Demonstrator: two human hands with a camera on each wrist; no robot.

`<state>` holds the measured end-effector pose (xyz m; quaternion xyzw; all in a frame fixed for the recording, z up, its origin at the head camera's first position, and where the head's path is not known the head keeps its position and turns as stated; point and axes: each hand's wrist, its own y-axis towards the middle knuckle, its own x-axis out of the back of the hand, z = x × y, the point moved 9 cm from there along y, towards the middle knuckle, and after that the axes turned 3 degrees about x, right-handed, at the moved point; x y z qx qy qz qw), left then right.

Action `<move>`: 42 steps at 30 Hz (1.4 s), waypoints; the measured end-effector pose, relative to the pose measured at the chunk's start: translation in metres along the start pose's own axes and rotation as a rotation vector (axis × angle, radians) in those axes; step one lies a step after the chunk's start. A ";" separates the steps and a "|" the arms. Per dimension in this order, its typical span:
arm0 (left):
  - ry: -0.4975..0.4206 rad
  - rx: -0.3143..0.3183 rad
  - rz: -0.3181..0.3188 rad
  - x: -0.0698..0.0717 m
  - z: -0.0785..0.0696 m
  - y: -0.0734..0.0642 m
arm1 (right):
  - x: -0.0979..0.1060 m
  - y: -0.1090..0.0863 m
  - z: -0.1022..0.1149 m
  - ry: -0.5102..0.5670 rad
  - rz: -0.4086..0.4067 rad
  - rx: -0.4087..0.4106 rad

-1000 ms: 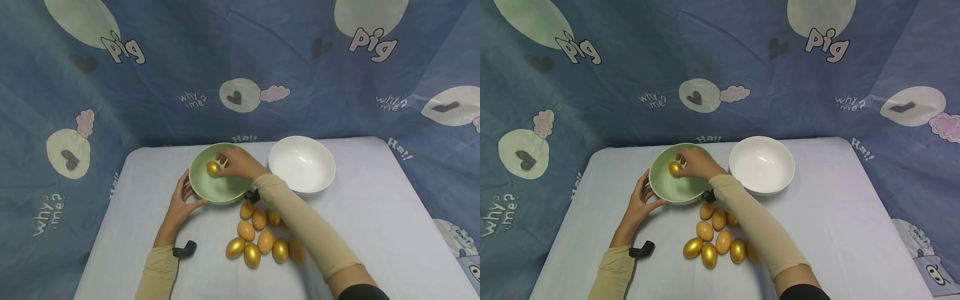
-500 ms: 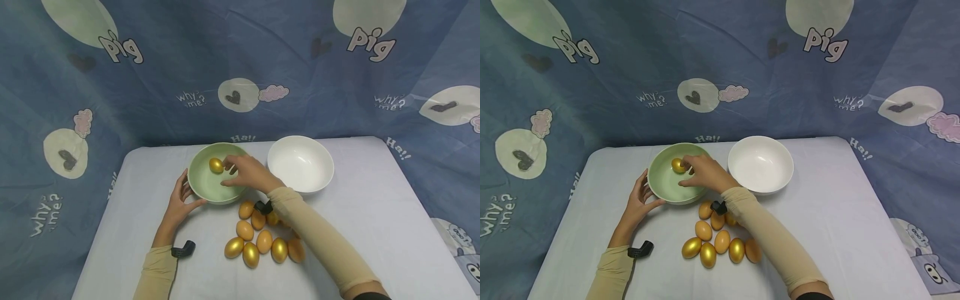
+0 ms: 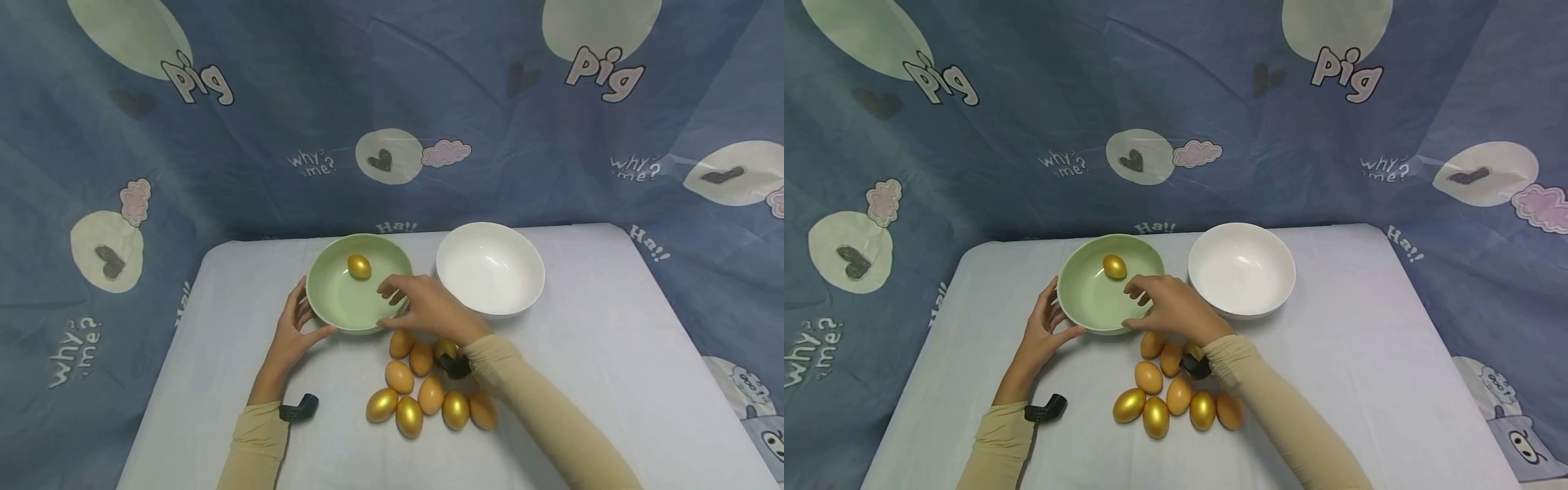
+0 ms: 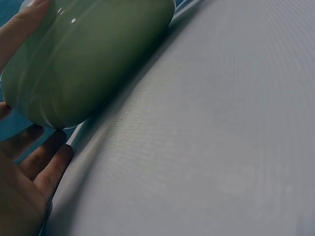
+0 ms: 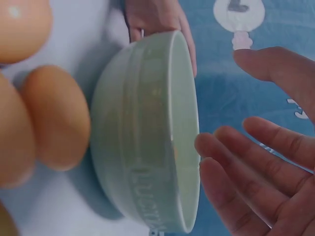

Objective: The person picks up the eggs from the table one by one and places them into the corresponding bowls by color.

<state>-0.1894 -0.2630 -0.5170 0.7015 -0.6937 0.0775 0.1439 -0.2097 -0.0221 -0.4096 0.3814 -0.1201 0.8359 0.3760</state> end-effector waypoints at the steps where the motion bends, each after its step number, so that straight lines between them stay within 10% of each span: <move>1: 0.001 0.010 0.002 0.000 -0.001 0.000 | 0.000 -0.004 0.000 0.009 0.003 -0.005; 42: -0.013 -0.023 0.014 -0.001 -0.002 -0.002 | -0.018 -0.133 -0.030 0.053 -0.062 -0.169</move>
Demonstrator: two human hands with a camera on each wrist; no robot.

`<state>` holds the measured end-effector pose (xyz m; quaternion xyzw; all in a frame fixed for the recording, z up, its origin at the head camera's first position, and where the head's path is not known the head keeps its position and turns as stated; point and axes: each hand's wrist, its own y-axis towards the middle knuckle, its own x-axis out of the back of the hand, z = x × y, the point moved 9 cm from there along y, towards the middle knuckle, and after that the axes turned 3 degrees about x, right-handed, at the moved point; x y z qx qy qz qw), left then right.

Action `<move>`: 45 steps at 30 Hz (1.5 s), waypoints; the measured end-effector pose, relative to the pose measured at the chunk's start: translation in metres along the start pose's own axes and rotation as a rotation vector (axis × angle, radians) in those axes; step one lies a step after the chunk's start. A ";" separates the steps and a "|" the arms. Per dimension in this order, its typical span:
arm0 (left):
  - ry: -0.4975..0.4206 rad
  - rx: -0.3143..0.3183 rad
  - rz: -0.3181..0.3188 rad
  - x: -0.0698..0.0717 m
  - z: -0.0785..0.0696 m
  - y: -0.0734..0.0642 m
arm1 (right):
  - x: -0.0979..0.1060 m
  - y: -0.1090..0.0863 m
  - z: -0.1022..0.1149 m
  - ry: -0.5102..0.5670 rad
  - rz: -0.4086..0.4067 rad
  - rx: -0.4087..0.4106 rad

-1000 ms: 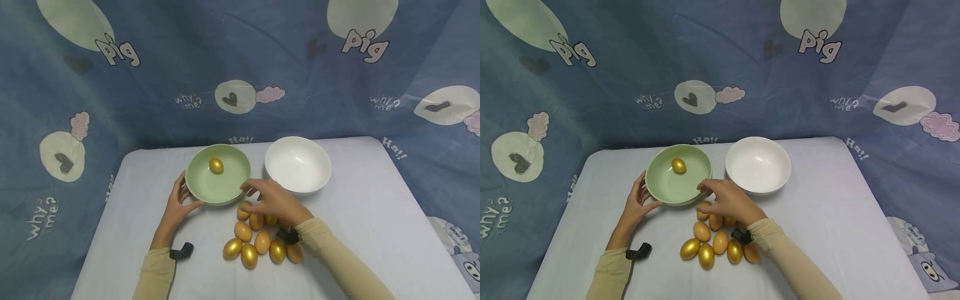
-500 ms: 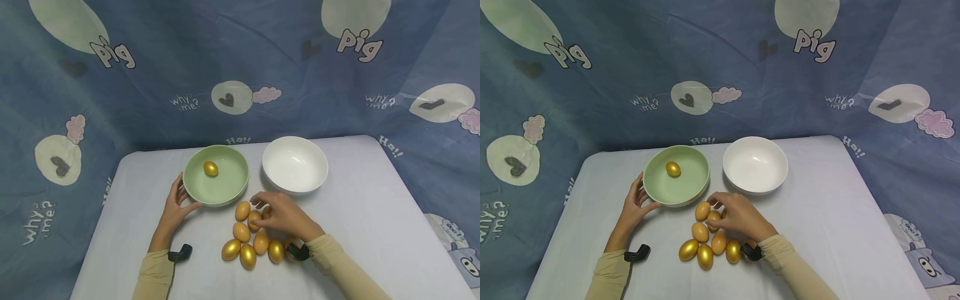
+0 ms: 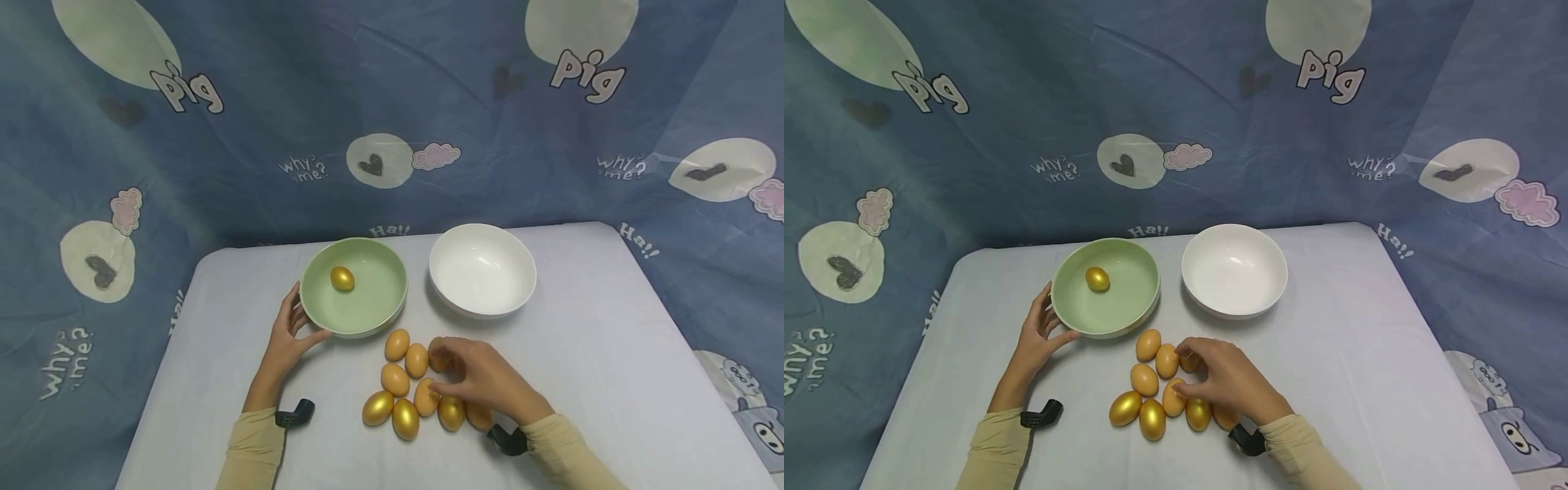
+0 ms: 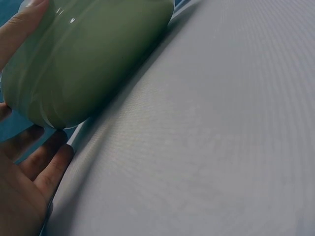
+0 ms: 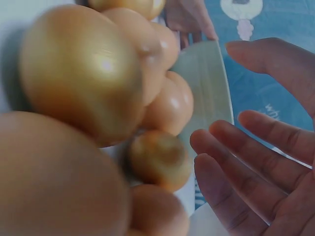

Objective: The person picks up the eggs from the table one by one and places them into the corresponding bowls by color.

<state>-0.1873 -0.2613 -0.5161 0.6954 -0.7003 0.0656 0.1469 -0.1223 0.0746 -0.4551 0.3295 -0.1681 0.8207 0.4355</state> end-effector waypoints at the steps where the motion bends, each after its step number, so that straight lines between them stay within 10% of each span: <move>1: 0.001 0.000 0.001 0.000 0.000 0.000 | -0.001 -0.003 -0.001 -0.009 0.001 -0.006; 16: 0.010 0.034 0.008 0.000 0.000 -0.001 | -0.011 -0.035 -0.013 -0.122 -0.025 -0.021; 45: -0.017 -0.005 0.008 -0.001 0.000 0.001 | -0.022 -0.042 0.000 -0.326 -0.043 0.219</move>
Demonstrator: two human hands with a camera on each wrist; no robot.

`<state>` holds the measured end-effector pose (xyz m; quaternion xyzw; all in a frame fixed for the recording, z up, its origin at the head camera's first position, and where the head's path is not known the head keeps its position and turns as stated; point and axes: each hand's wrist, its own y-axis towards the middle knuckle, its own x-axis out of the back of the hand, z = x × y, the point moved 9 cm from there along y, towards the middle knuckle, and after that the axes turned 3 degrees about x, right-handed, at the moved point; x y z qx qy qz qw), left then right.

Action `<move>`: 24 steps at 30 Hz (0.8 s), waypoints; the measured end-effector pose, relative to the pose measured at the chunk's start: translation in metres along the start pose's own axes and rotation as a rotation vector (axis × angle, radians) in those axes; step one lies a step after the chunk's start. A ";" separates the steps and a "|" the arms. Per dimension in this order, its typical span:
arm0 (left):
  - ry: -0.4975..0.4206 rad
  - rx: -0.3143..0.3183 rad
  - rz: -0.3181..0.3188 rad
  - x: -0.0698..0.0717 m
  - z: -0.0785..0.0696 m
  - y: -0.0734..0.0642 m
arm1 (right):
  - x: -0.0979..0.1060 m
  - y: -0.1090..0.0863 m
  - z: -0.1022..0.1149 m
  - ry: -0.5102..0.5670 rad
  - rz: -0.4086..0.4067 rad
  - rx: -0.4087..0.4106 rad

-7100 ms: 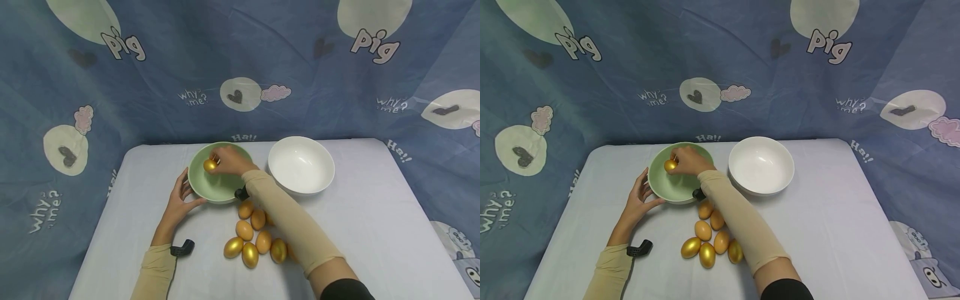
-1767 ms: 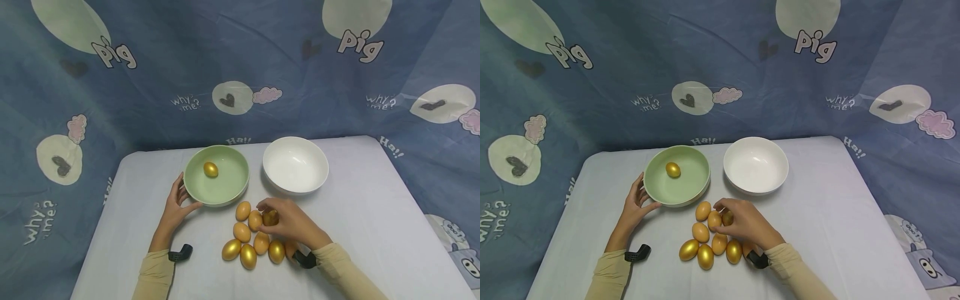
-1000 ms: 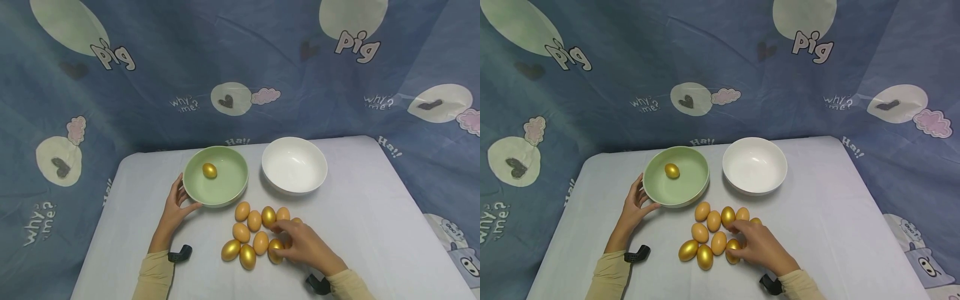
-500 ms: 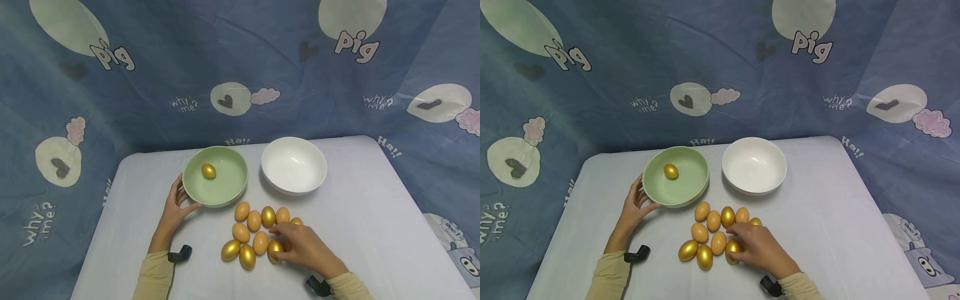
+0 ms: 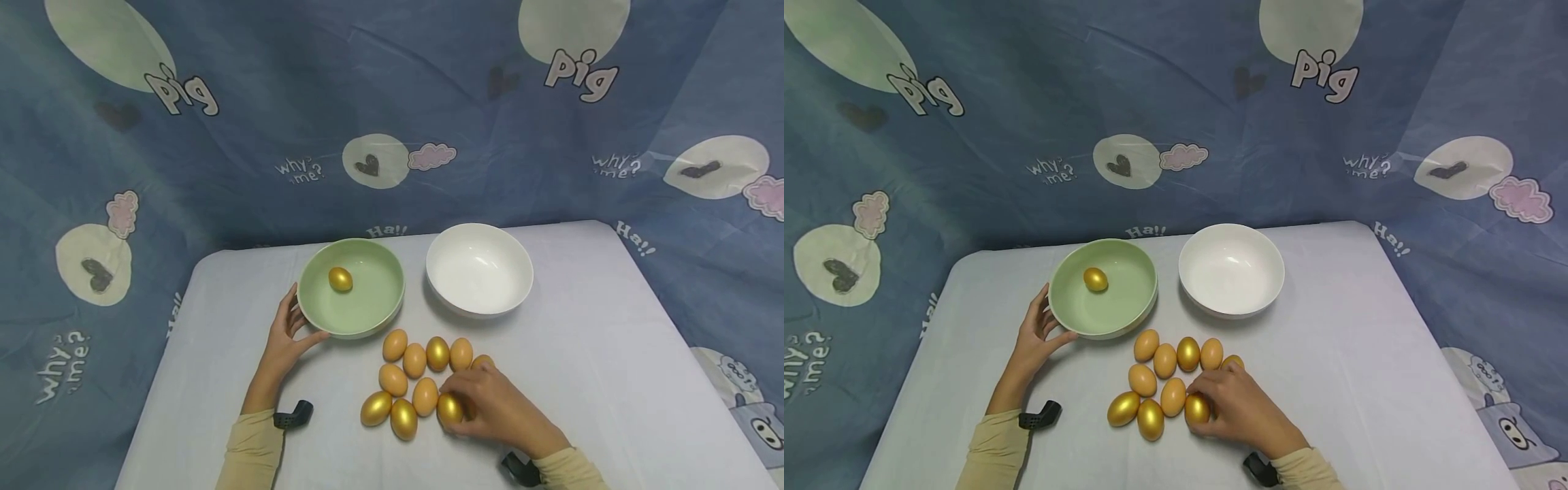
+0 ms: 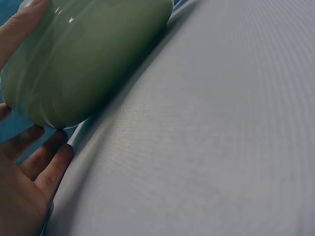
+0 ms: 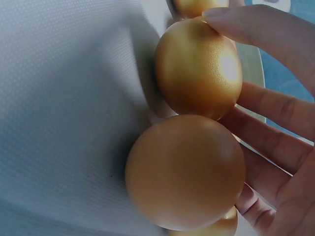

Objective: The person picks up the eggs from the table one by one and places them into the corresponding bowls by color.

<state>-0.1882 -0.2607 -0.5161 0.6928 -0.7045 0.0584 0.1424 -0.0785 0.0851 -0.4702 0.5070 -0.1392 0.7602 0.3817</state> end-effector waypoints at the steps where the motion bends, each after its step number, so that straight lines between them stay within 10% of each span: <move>1: 0.000 -0.001 0.001 0.000 0.000 0.000 | 0.000 0.000 0.000 0.000 0.000 0.005; 24: 0.011 0.027 -0.008 0.001 0.001 -0.001 | -0.005 -0.001 0.003 -0.029 0.022 0.017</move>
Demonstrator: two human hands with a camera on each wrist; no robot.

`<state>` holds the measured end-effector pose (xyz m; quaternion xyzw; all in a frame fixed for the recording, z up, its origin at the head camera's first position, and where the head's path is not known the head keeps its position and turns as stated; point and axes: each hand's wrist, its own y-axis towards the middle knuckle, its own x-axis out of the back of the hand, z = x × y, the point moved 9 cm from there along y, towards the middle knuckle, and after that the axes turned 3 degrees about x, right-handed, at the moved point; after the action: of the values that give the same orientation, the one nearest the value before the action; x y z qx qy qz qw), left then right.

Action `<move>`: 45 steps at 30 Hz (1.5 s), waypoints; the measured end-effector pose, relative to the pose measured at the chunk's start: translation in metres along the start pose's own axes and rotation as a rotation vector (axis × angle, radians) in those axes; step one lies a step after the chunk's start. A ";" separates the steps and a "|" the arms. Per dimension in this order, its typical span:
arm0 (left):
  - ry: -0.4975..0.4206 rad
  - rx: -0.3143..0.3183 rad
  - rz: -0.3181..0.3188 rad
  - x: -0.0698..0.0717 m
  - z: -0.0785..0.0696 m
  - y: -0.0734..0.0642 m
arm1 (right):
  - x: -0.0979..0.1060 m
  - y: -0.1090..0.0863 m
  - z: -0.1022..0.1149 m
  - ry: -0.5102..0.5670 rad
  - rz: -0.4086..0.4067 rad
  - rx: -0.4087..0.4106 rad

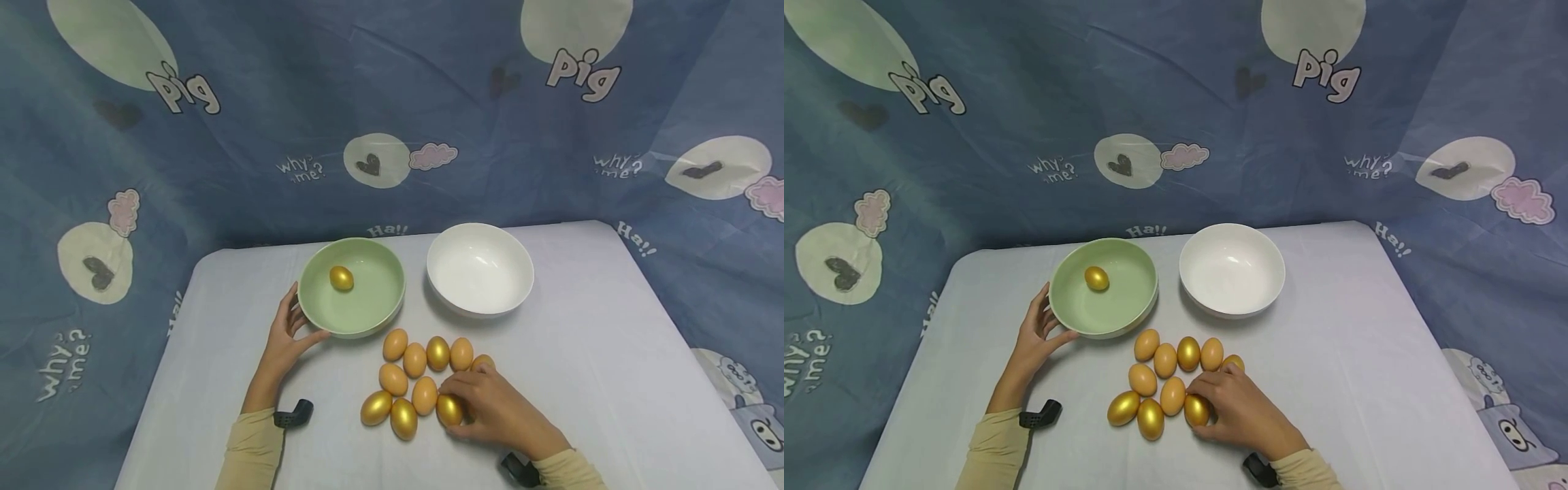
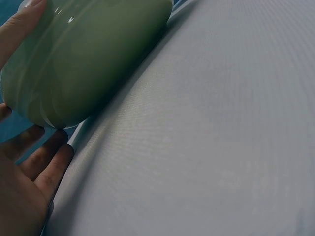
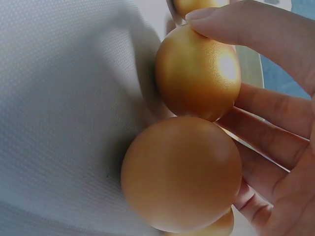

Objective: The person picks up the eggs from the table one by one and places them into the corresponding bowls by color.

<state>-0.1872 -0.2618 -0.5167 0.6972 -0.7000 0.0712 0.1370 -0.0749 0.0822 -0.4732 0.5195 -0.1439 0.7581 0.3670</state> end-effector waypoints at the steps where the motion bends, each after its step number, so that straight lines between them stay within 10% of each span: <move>1: 0.000 0.001 0.001 0.000 0.000 0.000 | 0.000 0.000 0.000 0.000 0.004 -0.003; 45: 0.051 0.018 -0.005 0.000 0.000 -0.001 | 0.025 0.020 0.001 0.041 -0.018 0.044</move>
<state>-0.1863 -0.2617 -0.5166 0.6981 -0.6939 0.0949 0.1488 -0.0935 0.0780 -0.4470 0.5130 -0.1150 0.7683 0.3651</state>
